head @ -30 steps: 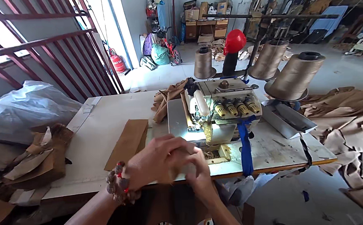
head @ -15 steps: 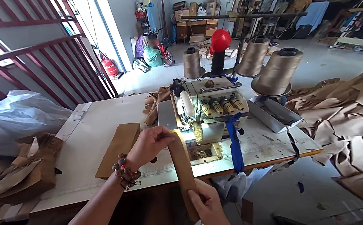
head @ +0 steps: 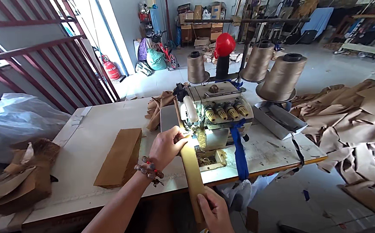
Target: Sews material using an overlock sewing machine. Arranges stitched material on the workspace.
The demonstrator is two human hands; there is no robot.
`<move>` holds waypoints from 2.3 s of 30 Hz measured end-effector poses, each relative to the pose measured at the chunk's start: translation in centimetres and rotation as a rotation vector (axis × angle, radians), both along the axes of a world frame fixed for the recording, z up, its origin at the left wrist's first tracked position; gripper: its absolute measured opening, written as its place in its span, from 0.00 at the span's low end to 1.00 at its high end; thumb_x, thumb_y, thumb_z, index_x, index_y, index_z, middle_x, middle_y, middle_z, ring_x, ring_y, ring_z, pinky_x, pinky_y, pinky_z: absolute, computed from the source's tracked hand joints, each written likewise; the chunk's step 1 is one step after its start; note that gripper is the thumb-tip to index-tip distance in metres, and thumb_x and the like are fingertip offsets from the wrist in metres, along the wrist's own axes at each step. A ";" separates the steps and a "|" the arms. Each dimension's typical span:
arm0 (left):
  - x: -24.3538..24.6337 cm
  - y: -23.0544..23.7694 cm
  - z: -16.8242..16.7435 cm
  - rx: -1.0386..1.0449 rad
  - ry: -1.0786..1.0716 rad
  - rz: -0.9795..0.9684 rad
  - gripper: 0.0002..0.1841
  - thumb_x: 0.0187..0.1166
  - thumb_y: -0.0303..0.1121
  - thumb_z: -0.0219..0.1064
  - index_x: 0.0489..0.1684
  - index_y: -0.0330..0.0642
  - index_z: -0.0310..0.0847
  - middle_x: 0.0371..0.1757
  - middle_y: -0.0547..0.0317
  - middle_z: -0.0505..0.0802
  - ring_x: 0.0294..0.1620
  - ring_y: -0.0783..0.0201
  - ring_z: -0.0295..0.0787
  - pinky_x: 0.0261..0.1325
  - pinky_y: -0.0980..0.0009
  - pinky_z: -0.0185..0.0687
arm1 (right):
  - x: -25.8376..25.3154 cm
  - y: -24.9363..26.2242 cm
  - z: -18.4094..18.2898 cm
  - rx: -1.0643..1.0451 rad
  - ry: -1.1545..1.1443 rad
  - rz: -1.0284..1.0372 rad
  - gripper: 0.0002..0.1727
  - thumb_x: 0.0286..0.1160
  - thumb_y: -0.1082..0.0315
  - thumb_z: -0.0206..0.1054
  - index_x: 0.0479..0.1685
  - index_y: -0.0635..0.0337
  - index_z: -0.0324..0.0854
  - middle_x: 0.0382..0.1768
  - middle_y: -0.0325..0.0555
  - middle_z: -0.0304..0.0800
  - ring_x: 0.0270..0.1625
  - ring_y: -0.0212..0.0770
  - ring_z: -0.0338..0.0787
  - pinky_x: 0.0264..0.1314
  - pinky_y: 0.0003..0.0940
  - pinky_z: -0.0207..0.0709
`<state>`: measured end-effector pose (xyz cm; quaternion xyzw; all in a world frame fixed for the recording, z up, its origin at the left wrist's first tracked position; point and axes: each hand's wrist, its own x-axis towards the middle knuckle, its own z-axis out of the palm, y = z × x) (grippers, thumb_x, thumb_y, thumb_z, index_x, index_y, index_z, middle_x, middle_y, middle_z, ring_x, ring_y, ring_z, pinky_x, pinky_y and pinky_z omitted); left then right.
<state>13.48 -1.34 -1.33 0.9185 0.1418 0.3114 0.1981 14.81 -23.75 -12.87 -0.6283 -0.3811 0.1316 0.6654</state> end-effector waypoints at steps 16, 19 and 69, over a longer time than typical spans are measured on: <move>1.3 0.2 0.4 0.109 0.108 0.011 0.10 0.77 0.42 0.73 0.35 0.48 0.95 0.48 0.61 0.96 0.56 0.55 0.90 0.59 0.49 0.83 | 1.0 0.2 0.9 -0.079 0.021 -0.006 0.13 0.81 0.71 0.59 0.34 0.66 0.87 0.30 0.42 0.88 0.34 0.26 0.87 0.39 0.22 0.82; 0.5 -0.2 0.5 0.082 0.152 -0.014 0.11 0.80 0.45 0.71 0.40 0.51 0.96 0.48 0.63 0.97 0.57 0.57 0.91 0.62 0.50 0.82 | 2.0 1.7 0.9 -0.083 0.066 -0.029 0.14 0.84 0.68 0.58 0.35 0.62 0.87 0.26 0.37 0.86 0.29 0.25 0.85 0.34 0.23 0.79; -7.4 -2.5 4.9 0.036 0.090 -0.343 0.11 0.76 0.27 0.63 0.49 0.43 0.90 0.40 0.56 0.93 0.34 0.71 0.90 0.37 0.79 0.88 | 1.7 7.8 2.3 0.318 -0.060 0.232 0.25 0.69 0.38 0.73 0.48 0.51 0.91 0.64 0.38 0.87 0.72 0.29 0.81 0.74 0.31 0.78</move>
